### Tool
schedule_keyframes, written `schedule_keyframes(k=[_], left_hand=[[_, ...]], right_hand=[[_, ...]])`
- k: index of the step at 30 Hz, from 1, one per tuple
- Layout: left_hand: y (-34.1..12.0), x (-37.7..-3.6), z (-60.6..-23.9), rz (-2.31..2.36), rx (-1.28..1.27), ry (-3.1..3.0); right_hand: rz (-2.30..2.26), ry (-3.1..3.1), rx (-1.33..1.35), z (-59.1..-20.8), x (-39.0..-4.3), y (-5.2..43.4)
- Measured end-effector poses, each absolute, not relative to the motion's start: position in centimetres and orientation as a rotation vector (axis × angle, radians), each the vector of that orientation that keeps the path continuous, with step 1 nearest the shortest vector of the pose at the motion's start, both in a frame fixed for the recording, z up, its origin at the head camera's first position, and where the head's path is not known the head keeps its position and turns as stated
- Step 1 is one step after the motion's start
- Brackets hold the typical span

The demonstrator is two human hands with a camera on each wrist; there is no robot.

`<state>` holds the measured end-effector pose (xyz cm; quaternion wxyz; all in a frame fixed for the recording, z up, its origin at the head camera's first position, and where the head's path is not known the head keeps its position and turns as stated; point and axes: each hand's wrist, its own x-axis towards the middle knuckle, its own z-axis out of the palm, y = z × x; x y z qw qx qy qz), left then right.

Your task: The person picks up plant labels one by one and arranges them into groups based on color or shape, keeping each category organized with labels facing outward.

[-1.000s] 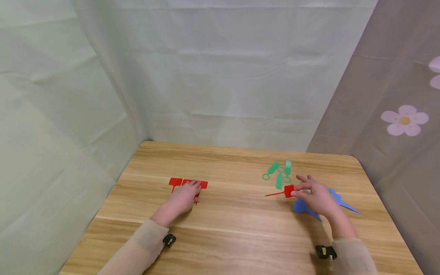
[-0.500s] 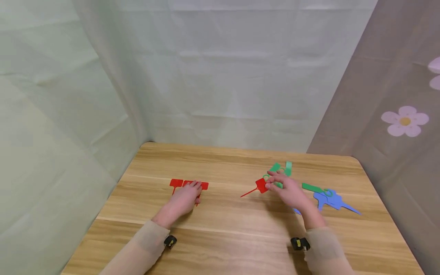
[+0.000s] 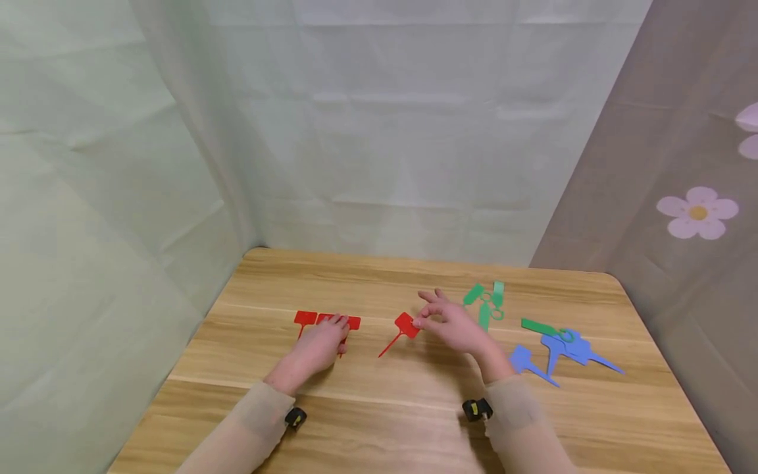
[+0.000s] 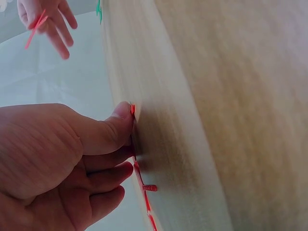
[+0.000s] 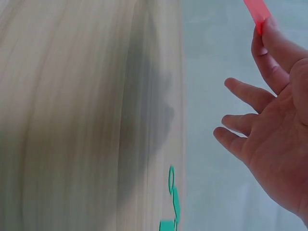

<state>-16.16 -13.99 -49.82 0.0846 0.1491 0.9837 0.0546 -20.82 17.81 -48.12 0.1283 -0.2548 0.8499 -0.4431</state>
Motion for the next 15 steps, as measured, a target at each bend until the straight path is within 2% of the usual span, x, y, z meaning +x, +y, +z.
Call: schedule_keyframes(k=[15], left_hand=[[-13.9, -16.1, -49.9, 0.153, 0.426, 2.947]], right_hand=[[-0.979, 2.574, -0.864, -49.1, -22.4, 13.0]])
